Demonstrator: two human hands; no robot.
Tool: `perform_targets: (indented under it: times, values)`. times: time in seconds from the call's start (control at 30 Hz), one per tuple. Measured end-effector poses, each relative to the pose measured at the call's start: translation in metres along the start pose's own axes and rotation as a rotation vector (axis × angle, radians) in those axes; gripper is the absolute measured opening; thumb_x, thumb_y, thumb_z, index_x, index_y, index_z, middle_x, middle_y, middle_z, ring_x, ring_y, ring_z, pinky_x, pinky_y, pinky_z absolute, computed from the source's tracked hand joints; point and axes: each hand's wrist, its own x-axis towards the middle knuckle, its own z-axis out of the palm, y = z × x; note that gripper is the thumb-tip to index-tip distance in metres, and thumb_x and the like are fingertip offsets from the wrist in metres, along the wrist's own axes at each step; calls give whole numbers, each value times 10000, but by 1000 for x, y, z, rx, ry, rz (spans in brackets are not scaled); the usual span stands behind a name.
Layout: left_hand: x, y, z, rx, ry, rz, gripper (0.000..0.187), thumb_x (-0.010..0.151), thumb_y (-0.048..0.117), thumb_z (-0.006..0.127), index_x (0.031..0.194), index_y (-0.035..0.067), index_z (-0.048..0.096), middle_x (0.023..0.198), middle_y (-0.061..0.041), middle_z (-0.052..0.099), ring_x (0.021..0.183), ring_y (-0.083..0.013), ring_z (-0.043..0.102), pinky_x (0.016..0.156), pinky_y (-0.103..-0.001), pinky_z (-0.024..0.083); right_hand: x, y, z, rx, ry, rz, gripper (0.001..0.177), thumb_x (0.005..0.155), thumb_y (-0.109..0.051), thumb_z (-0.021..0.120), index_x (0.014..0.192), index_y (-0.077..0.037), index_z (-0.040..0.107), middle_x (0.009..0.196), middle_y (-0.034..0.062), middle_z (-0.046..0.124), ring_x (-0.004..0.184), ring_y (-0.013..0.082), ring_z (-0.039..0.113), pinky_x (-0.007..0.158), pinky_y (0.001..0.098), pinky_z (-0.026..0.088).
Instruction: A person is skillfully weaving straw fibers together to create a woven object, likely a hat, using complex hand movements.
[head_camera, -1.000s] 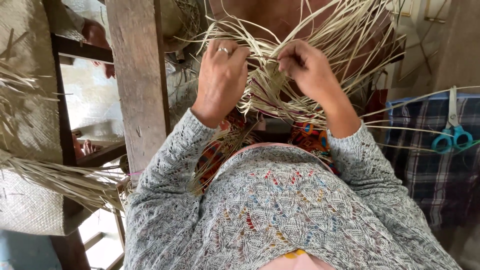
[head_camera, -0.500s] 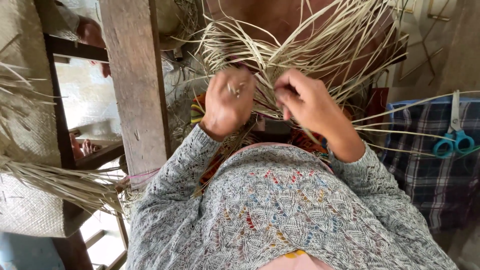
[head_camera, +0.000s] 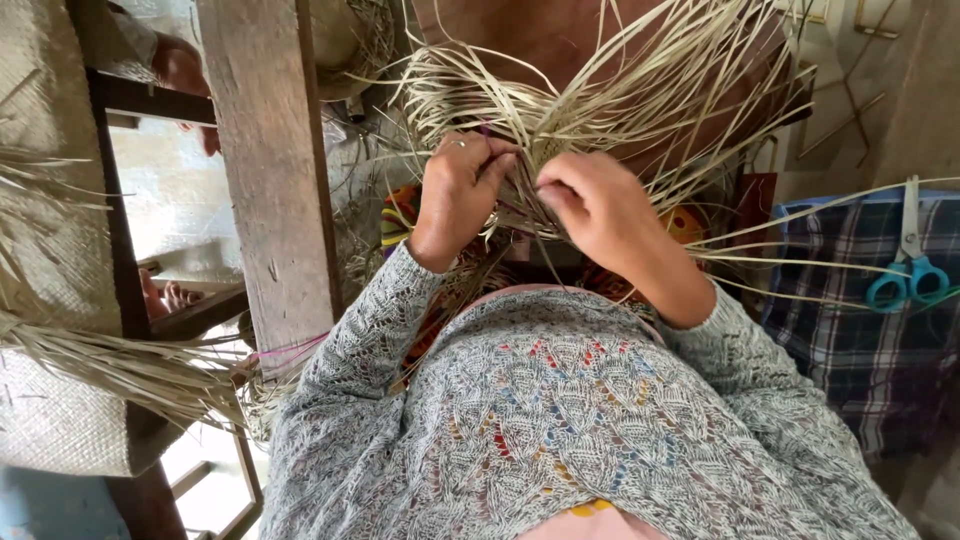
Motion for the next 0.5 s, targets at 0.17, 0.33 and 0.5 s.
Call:
perform_targets:
  times: [0.17,0.33,0.5]
  values:
    - [-2,0,4,-107,-35,-83,61,922,150,783,958,102,792,830,-113,751,892,-354,703,849,-434,563,3,-10,3,350,-68,194,60,970,-3,671,1006,-50,658,824,147,677,759,335,674,722,440,529]
    - [-2,1,1,-175,-90,-127,68,945,138,758,998,104,784,880,-112,753,930,-337,709,872,-418,564,15,-19,-18,451,-136,230,32,985,-43,682,1012,-40,667,798,136,690,727,275,684,681,414,535]
    - [-4,11,2,-168,-113,-48,83,977,36,686,1037,30,744,889,-140,732,843,-322,674,811,-431,536,42,-22,-37,455,-167,223,102,1015,31,609,920,-5,595,832,151,663,721,216,706,635,274,572]
